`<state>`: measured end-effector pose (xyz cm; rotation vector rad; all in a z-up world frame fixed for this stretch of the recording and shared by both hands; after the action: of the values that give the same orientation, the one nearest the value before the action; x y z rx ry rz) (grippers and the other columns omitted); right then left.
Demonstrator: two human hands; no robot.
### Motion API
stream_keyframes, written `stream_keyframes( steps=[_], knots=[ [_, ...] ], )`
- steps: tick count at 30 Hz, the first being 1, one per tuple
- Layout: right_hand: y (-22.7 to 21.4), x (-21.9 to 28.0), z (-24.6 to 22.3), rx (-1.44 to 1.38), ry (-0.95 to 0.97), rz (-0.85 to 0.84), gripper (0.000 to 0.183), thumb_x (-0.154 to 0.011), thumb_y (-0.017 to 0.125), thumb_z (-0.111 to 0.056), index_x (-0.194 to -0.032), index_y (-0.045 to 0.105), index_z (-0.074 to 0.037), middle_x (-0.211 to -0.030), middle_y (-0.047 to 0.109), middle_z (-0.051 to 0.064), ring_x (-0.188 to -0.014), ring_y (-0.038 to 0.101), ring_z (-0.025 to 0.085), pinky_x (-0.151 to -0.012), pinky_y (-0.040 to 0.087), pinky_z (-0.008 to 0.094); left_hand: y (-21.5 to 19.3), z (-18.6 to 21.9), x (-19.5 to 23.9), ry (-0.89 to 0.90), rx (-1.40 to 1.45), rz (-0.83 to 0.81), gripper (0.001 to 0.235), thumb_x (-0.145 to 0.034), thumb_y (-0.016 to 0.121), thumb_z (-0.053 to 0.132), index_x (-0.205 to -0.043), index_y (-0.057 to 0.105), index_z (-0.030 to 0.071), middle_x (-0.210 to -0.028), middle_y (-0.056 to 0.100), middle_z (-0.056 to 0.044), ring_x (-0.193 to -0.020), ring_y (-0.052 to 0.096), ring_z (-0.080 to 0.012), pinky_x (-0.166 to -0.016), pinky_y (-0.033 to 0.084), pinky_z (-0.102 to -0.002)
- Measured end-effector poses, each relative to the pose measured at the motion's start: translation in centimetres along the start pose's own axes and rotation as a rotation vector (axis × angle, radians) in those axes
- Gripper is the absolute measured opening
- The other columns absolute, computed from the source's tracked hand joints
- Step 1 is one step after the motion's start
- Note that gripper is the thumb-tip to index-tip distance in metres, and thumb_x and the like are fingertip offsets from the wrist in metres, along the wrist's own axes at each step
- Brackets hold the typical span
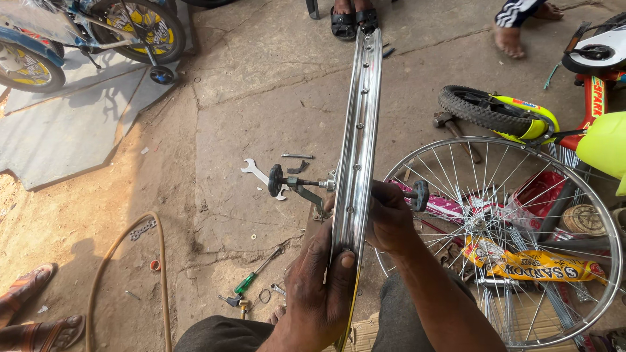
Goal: The person is repairing a bicycle wheel by adjusting the spokes and tightening the nuts. They use a wrench to make adjustments and ensure the wheel is properly aligned.
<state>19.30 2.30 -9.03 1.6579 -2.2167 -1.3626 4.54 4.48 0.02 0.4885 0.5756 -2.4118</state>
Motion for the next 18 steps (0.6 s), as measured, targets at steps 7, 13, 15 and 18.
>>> stream_keyframes(
  steps=[7, 13, 15, 18],
  knots=[
    [0.6, -1.5, 1.2, -0.106, 0.263, -0.031, 0.029, -0.106, 0.064, -0.019, -0.119, 0.07, 0.006, -0.111, 0.075, 0.022, -0.091, 0.075, 0.024, -0.078, 0.062, 0.037, 0.2, 0.0, 0.7, 0.041, -0.063, -0.024, 0.049, -0.11, 0.048, 0.02, -0.147, 0.044, -0.012, -0.087, 0.067, -0.013, -0.066, 0.068, -0.0153, -0.053, 0.056, -0.032],
    [0.5, -1.7, 0.4, -0.045, -0.005, 0.071, 0.021, -0.103, 0.066, -0.019, -0.113, 0.071, -0.001, -0.103, 0.074, 0.016, -0.094, 0.076, 0.023, -0.082, 0.064, 0.038, -1.4, -0.3, 0.1, 0.109, -0.042, 0.094, 0.04, -0.109, 0.056, 0.023, -0.136, 0.056, -0.007, -0.086, 0.069, -0.01, -0.069, 0.071, -0.0156, -0.055, 0.058, -0.031],
    [-0.1, -1.9, 0.0, 0.063, -0.112, 0.132, 0.02, -0.101, 0.067, -0.017, -0.113, 0.071, -0.001, -0.104, 0.074, 0.016, -0.089, 0.075, 0.02, -0.079, 0.064, 0.037, -2.3, -0.1, -1.1, 0.178, -0.013, 0.184, 0.035, -0.11, 0.057, 0.025, -0.13, 0.061, -0.004, -0.09, 0.07, -0.01, -0.072, 0.072, -0.0164, -0.059, 0.06, -0.03],
    [-1.3, -0.3, -2.9, 0.38, -0.435, 0.367, 0.015, -0.112, 0.069, -0.011, -0.111, 0.071, 0.004, -0.098, 0.071, 0.013, -0.081, 0.065, 0.011, -0.072, 0.056, 0.028, -3.3, 0.1, -2.0, 0.208, -0.036, 0.278, 0.031, -0.109, 0.057, 0.027, -0.122, 0.065, 0.0, -0.089, 0.068, -0.008, -0.07, 0.068, -0.0176, -0.06, 0.059, -0.03]
  ],
)
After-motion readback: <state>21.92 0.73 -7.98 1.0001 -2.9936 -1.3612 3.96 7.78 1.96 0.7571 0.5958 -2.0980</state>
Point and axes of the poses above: each hand's wrist, its own x-axis away from the middle knuckle, its own y-axis out of the palm, z = x × y, the point moved 10 cm from there along -x, towards the middle knuckle
